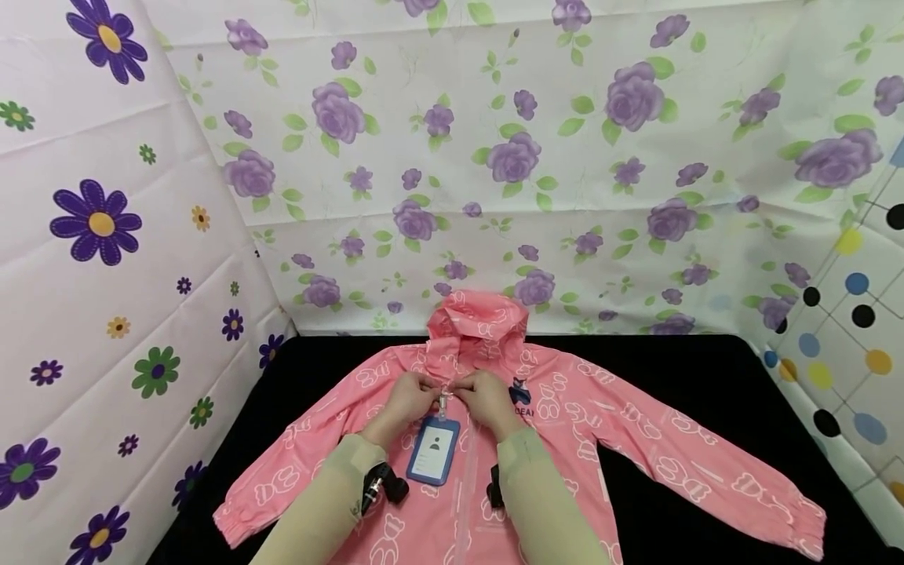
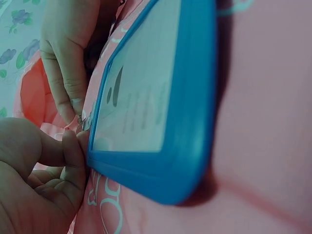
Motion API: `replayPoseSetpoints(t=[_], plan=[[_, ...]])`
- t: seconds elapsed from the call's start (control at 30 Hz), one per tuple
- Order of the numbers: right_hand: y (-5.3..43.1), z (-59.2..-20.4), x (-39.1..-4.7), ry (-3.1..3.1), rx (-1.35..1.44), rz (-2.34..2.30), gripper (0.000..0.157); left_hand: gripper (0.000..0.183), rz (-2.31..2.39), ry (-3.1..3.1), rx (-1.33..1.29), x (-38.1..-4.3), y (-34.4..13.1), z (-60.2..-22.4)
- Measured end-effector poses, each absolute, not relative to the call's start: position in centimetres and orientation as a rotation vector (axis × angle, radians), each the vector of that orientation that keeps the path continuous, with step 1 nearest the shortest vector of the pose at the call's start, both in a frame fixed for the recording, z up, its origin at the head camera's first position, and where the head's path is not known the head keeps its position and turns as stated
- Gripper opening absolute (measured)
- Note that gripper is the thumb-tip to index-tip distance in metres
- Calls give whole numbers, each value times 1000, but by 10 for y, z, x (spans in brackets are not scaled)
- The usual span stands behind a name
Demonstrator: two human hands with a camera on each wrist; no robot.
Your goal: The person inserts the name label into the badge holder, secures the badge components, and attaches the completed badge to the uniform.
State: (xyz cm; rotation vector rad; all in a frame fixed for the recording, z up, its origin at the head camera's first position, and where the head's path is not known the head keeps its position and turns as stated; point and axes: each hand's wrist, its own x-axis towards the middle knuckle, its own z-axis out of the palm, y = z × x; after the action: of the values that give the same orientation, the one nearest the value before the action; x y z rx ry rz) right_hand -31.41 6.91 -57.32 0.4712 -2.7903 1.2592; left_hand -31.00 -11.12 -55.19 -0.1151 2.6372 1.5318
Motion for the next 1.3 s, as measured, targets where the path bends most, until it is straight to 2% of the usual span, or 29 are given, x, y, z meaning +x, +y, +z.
replayPoseSetpoints(t=[0.43, 0.73, 0.9, 1.3], plan=[[68, -573, -312, -2791, 554, 1269, 25, 8, 1619, 2624, -47, -302, -110, -551], [73, -574, -315, -2707, 347, 1520, 10, 6, 1749, 2507, -115, -303, -112, -555], [78, -572, -319, -2755, 353, 1481, 5, 7, 1807, 2459, -114, -303, -111, -555], [80, -567, -319, -2825, 511, 1416, 10, 10, 1931, 2356, -165, -303, -109, -556]])
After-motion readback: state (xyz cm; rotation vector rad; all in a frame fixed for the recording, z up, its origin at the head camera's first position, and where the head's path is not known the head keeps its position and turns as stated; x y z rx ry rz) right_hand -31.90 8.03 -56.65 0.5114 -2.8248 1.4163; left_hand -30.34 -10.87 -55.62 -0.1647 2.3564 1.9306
